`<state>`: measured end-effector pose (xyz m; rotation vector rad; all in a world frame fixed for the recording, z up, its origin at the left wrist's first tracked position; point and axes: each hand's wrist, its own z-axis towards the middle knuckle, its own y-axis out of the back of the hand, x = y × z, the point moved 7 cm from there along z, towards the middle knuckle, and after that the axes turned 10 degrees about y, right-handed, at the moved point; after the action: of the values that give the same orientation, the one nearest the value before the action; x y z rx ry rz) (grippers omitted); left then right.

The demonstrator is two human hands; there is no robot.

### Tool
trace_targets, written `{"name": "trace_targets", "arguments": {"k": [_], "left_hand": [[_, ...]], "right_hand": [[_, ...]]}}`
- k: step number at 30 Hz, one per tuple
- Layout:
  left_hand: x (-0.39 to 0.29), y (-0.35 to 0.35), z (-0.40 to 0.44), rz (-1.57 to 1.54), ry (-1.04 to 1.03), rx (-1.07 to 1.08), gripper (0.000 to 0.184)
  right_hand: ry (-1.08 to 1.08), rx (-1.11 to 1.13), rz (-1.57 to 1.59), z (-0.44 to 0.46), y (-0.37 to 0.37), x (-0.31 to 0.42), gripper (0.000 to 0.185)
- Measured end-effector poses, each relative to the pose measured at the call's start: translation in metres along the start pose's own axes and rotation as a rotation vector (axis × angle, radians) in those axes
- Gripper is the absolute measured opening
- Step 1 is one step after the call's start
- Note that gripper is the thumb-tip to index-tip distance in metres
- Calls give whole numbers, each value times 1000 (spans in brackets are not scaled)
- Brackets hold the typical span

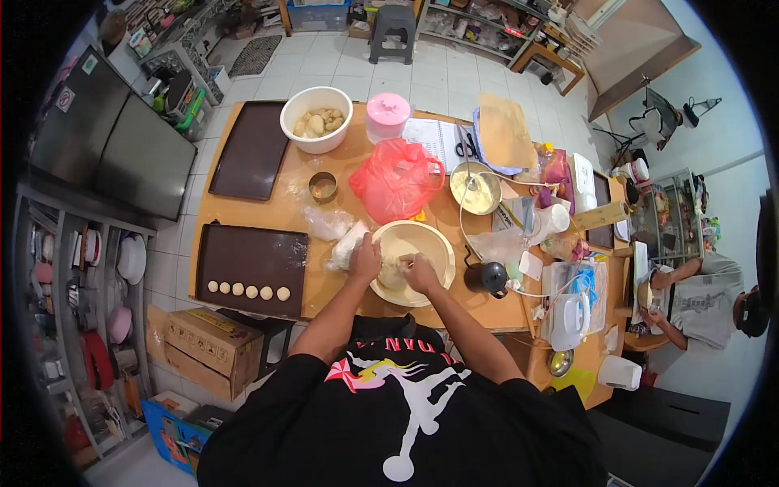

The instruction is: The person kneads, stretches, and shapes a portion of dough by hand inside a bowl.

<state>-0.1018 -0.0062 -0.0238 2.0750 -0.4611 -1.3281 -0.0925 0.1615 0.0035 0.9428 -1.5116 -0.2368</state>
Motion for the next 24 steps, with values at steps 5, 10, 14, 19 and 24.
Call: {"name": "trace_targets", "arguments": {"k": [5,10,14,19,24], "left_hand": [[3,-3,1,0,12,30,25],[2,0,-1,8,-5,-40,25],[3,-2,-1,-49,7,12,20],[-2,2,-2,-35,-8,11,21],[4,-1,-5,-13,-43,12,22]], "right_hand": [[209,180,-191,-23,-11,49,29],[67,211,-294,-27,-24,50,24],[-60,176,-422,-9,-31,29,27],[-63,246,-495,7,-40,35,26],[-53,327,-535,36,-62,28,27]]}}
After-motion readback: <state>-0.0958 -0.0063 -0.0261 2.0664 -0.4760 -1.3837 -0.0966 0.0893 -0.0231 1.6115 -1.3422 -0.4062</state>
